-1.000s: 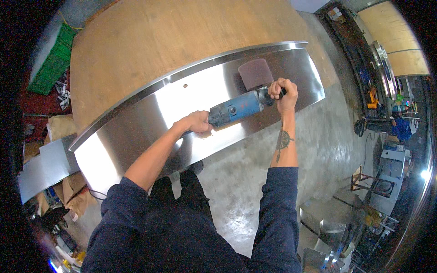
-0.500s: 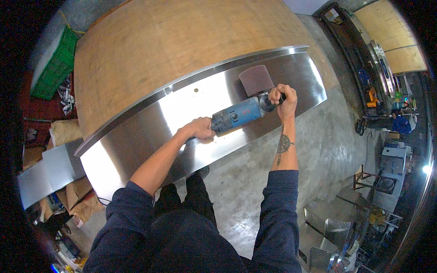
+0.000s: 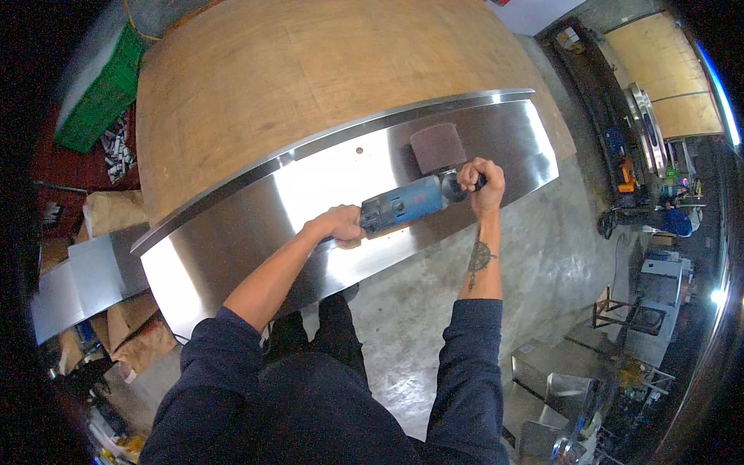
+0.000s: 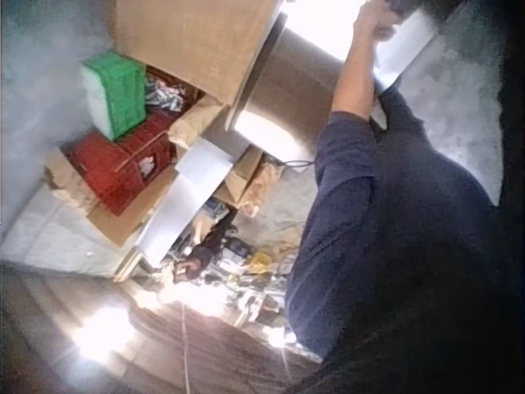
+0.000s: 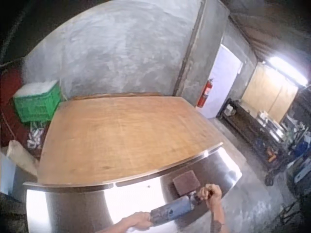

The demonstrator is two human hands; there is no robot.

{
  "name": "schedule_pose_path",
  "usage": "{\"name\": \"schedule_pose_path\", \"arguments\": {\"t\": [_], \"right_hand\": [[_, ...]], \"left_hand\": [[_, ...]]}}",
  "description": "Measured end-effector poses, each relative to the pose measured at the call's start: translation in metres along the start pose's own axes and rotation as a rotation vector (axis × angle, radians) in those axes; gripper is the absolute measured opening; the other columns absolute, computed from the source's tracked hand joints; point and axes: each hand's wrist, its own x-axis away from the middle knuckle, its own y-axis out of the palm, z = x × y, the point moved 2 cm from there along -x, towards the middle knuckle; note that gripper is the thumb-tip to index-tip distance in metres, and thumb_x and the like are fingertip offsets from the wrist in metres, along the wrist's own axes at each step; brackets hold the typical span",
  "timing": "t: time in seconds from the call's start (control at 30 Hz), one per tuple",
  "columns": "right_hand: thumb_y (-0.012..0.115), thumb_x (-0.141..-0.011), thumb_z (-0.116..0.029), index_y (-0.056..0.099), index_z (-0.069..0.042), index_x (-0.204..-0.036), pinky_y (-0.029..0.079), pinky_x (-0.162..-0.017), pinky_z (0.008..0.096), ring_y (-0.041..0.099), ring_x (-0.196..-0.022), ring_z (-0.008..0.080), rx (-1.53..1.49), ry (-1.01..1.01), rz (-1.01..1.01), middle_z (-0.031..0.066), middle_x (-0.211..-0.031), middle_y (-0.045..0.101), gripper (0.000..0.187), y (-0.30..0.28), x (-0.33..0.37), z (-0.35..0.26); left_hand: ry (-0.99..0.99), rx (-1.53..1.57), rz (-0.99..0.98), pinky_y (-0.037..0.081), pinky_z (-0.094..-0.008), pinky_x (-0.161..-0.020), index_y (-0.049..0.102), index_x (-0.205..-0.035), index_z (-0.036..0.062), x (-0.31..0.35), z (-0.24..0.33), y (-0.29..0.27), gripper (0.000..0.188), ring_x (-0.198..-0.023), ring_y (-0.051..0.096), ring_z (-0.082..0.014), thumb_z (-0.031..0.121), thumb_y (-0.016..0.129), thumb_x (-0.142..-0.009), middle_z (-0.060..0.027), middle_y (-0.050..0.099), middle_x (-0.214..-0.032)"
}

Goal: The person uses a handheld electric polisher with a buffing pad to smooth the surface of a large curved stainless steel panel. The person moves the tool steadily across the metal surface in overlapping passes, maintaining consistent pressure and coverage.

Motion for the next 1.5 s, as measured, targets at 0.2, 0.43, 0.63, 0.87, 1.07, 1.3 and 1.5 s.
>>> {"name": "schedule_pose_path", "arguments": {"t": [0.2, 0.43, 0.63, 0.87, 1.07, 1.3, 1.5], "right_hand": [[0.048, -0.095, -0.02, 0.045, -0.006, -0.059, 0.041, -0.057, 0.037, 0.04, -0.049, 0.0201, -0.03, -0.006, 0.007, 0.0093, -0.053, 0.044, 0.038, 0.009, 0.005, -0.006], [0.045, -0.096, -0.022, 0.043, -0.009, -0.06, 0.041, -0.062, 0.0372, 0.041, -0.051, 0.0206, 0.015, 0.012, 0.007, 0.0074, -0.052, 0.043, 0.039, 0.029, 0.027, -0.006], [0.047, -0.098, -0.022, 0.044, -0.007, -0.059, 0.04, -0.059, 0.0375, 0.041, -0.05, 0.0206, 0.006, -0.04, -0.032, 0.0075, -0.051, 0.042, 0.042, 0.057, 0.045, 0.003], [0.048, -0.097, -0.023, 0.045, -0.006, -0.058, 0.041, -0.058, 0.0378, 0.042, -0.049, 0.0208, 0.009, -0.061, -0.05, 0.0083, -0.052, 0.044, 0.043, 0.078, 0.055, 0.018], [0.047, -0.095, -0.021, 0.046, -0.006, -0.059, 0.043, -0.06, 0.0381, 0.044, -0.05, 0.0212, -0.006, -0.001, -0.056, 0.0082, -0.052, 0.045, 0.039, 0.092, 0.063, 0.031], [0.046, -0.095, -0.02, 0.046, -0.006, -0.059, 0.043, -0.062, 0.0387, 0.044, -0.05, 0.0212, 0.024, -0.024, -0.051, 0.0086, -0.052, 0.045, 0.038, 0.123, 0.074, 0.039], [0.047, -0.095, -0.02, 0.047, -0.006, -0.06, 0.042, -0.06, 0.0381, 0.043, -0.05, 0.0213, -0.016, -0.005, -0.061, 0.0087, -0.052, 0.046, 0.038, 0.143, 0.089, 0.047]], "left_hand": [[-0.003, -0.012, -0.031, 0.053, -0.0362, -0.053, 0.066, -0.064, 0.0028, 0.014, 0.0, -0.005, 0.029, -0.052, 0.066, -0.0188, 0.022, 0.074, -0.084, -0.0079, 0.067, -0.059], [-0.01, 0.015, -0.003, 0.053, -0.0349, -0.053, 0.067, -0.065, 0.0028, 0.039, -0.014, 0.002, 0.027, -0.052, 0.066, -0.0182, 0.021, 0.074, -0.082, -0.0086, 0.069, -0.061], [0.001, -0.004, 0.032, 0.054, -0.035, -0.053, 0.068, -0.065, 0.003, 0.044, -0.045, 0.019, 0.027, -0.054, 0.067, -0.0186, 0.023, 0.074, -0.082, -0.0089, 0.069, -0.062], [-0.021, 0.014, 0.029, 0.056, -0.0366, -0.055, 0.07, -0.067, 0.0005, 0.063, -0.068, 0.026, 0.028, -0.055, 0.068, -0.0192, 0.023, 0.073, -0.083, -0.0092, 0.071, -0.063], [-0.002, 0.049, 0.036, 0.057, -0.0363, -0.057, 0.071, -0.07, 0.0004, 0.072, -0.096, 0.03, 0.027, -0.056, 0.069, -0.0197, 0.024, 0.072, -0.084, -0.0097, 0.072, -0.066], [-0.023, 0.06, 0.054, 0.057, -0.0365, -0.056, 0.071, -0.073, -0.0006, 0.091, -0.119, 0.031, 0.024, -0.057, 0.07, -0.0206, 0.022, 0.072, -0.082, -0.011, 0.072, -0.066], [-0.042, -0.004, 0.049, 0.056, -0.037, -0.055, 0.07, -0.074, -0.0008, 0.118, -0.132, 0.028, 0.021, -0.057, 0.069, -0.0213, 0.019, 0.073, -0.079, -0.0106, 0.071, -0.065]]}}
